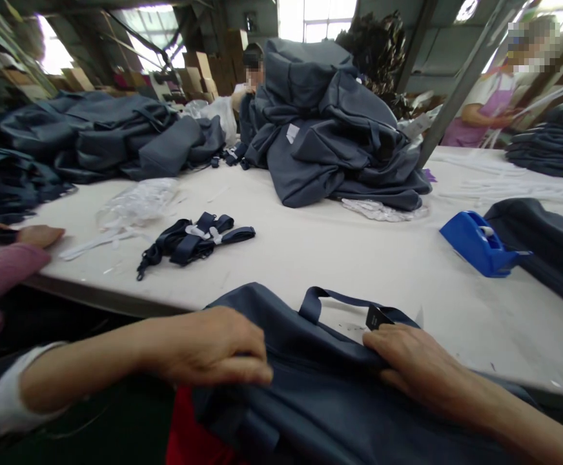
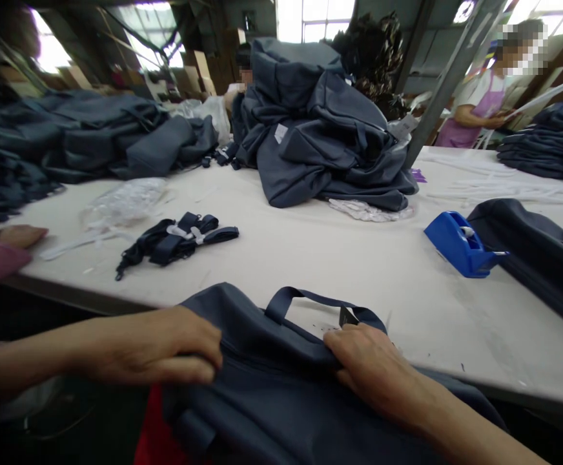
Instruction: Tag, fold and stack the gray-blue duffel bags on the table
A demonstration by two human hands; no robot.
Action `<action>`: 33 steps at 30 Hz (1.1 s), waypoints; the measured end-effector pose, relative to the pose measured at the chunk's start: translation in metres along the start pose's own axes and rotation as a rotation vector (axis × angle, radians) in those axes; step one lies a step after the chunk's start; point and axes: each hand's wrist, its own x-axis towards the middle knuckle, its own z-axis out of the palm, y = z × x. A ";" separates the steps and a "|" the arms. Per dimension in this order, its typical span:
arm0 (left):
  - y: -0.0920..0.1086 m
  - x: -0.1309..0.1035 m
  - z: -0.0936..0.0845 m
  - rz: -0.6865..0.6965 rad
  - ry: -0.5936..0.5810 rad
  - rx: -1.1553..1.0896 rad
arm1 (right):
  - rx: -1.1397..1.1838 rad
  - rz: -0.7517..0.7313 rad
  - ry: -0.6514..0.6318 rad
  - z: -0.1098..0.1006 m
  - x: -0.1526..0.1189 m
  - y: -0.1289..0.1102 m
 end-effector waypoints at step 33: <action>-0.045 0.140 -0.002 0.155 -0.347 -0.541 | 0.563 0.154 -0.158 -0.026 -0.001 0.022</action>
